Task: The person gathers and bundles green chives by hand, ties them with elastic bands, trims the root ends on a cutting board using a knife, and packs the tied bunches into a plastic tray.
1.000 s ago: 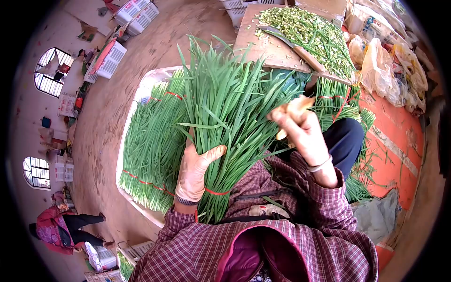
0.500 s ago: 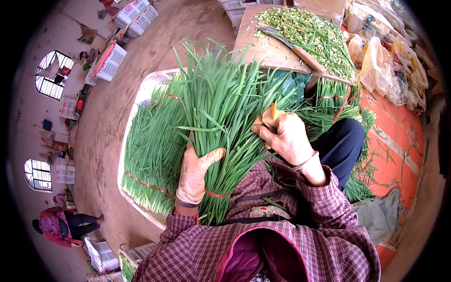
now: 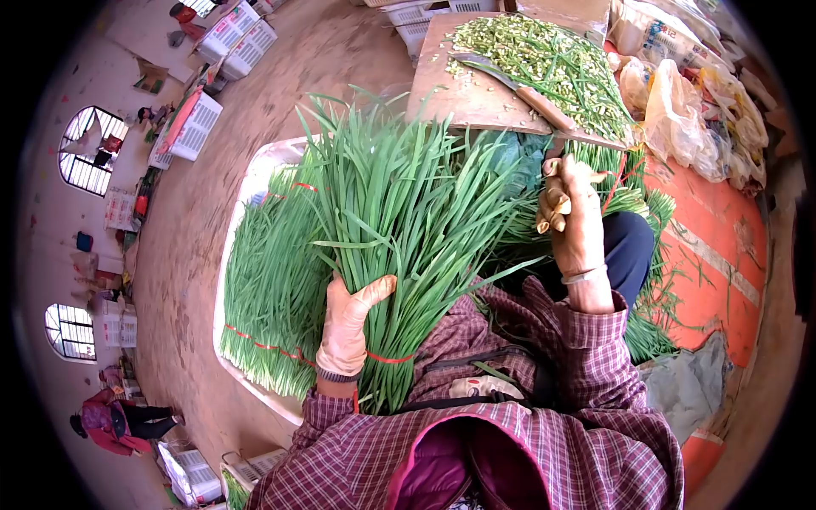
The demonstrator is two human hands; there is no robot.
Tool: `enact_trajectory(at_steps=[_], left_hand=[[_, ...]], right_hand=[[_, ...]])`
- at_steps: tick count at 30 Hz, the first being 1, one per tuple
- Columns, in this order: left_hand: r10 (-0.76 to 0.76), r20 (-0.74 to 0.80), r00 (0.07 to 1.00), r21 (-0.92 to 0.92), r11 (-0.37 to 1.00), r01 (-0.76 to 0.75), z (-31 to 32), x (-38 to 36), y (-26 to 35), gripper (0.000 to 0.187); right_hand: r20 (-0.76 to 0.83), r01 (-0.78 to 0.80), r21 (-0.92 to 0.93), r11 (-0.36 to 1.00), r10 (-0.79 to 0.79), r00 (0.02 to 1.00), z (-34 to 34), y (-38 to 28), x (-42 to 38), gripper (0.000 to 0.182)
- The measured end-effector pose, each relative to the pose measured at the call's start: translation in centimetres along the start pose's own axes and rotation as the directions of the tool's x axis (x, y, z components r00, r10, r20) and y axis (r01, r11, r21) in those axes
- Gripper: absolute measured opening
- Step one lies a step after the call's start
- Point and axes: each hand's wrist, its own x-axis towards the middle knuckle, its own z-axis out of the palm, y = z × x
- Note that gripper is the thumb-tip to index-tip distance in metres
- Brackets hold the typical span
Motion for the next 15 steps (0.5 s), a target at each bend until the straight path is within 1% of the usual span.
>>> enact_trajectory(at_steps=[1,2,3,4,5,6,9,11,13,15], left_hand=[[-0.015,0.005,1.000,0.000,1.000,0.015,0.0,0.1,-0.1,0.058],[-0.015,0.011,1.000,0.002,1.000,0.015,0.2,0.2,0.0,0.058],[-0.003,0.010,1.000,0.028,1.000,0.002,0.4,0.1,0.2,0.058],[0.011,0.007,1.000,0.055,0.998,-0.012,0.5,0.1,0.3,0.059],[0.012,0.007,1.000,0.057,0.998,-0.012,0.5,0.1,0.3,0.059],[0.022,0.007,1.000,0.067,0.998,-0.023,0.5,0.1,0.2,0.060],[0.029,0.005,1.000,0.090,0.995,-0.030,0.8,-0.3,0.6,0.062],[0.026,0.008,1.000,0.104,0.994,-0.027,1.0,-0.4,0.7,0.064],[0.022,0.028,0.999,0.076,0.997,-0.024,1.0,-0.2,0.6,0.067],[0.018,0.032,0.999,0.078,0.997,-0.020,1.0,-0.2,0.6,0.068]], right_hand=[[0.087,-0.042,0.020,0.999,0.040,0.995,-0.1,-0.6,-0.1,0.033],[0.086,-0.031,-0.182,0.983,0.048,0.995,0.2,-1.0,-0.4,0.034],[0.084,-0.023,-0.374,0.927,0.058,0.995,0.8,-1.2,-0.8,0.035],[0.112,-0.024,-0.515,0.857,0.095,0.989,1.1,-1.2,-1.0,0.037],[0.181,0.006,-0.536,0.844,0.108,0.977,1.6,-1.2,-1.1,0.036],[0.258,0.088,-0.515,0.853,0.057,0.964,1.8,-0.2,-1.0,0.031],[0.302,0.114,-0.610,0.784,0.097,0.948,3.1,0.2,-0.8,0.028],[0.291,0.158,-0.626,0.763,0.041,0.956,3.7,1.2,-0.7,0.028],[0.286,0.142,-0.642,0.753,0.064,0.956,3.9,1.6,-0.7,0.026],[0.246,0.143,-0.637,0.757,0.024,0.969,4.0,2.2,-0.7,0.023]])
